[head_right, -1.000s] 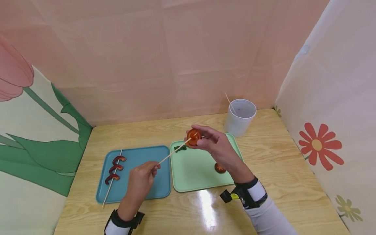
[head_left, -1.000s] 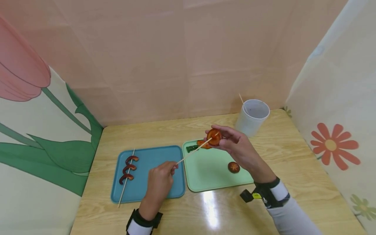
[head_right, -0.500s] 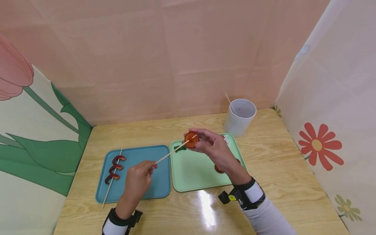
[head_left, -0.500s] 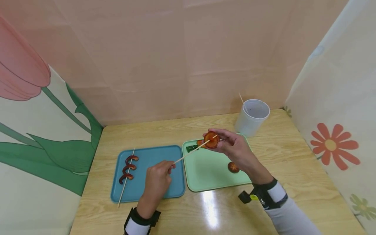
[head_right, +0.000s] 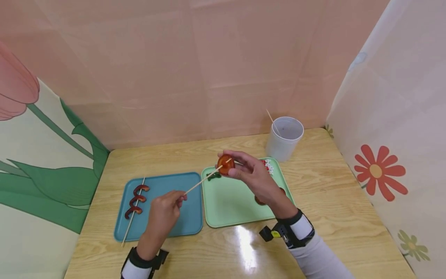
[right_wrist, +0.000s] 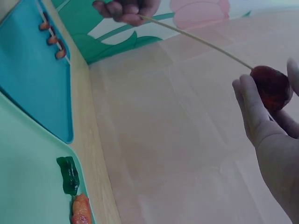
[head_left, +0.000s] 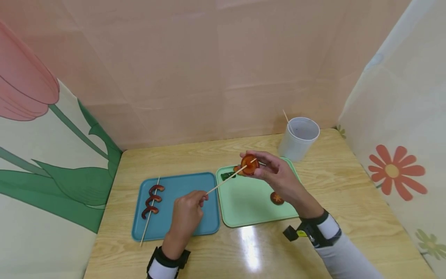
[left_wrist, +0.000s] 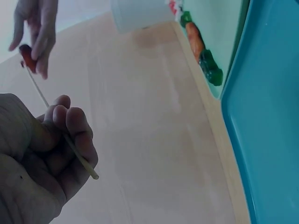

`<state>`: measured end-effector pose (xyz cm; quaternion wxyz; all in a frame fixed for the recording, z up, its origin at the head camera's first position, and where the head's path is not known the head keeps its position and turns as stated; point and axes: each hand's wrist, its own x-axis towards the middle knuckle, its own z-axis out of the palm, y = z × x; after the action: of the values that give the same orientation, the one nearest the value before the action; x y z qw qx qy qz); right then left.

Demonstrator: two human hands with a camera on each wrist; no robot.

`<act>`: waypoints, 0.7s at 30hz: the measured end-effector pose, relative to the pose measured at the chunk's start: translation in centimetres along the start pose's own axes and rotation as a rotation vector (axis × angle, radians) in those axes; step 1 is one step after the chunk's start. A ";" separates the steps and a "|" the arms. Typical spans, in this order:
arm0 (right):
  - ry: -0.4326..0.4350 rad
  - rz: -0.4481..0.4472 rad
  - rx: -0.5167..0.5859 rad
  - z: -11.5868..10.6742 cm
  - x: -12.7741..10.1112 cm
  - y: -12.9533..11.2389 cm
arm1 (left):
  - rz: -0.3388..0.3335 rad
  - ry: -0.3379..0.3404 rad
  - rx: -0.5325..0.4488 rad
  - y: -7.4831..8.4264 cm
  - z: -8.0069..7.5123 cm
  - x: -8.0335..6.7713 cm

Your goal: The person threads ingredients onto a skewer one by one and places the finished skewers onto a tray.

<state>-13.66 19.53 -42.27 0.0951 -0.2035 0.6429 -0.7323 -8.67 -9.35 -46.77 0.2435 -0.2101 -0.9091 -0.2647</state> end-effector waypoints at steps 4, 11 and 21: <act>-0.021 -0.023 0.049 -0.1 0.1 -0.1 | 0.022 -0.001 0.002 0.1 0.1 0.0; 0.057 0.025 -0.004 0.4 0.2 -0.2 | 0.009 -0.002 -0.004 0.4 -0.1 0.2; 0.071 0.086 -0.113 0.9 0.1 0.3 | 0.055 -0.027 -0.015 0.3 -0.5 0.5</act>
<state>-13.42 18.67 -42.43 0.0920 -0.1549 0.6942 -0.6968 -8.76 -9.26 -45.98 0.2369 -0.2406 -0.9041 -0.2618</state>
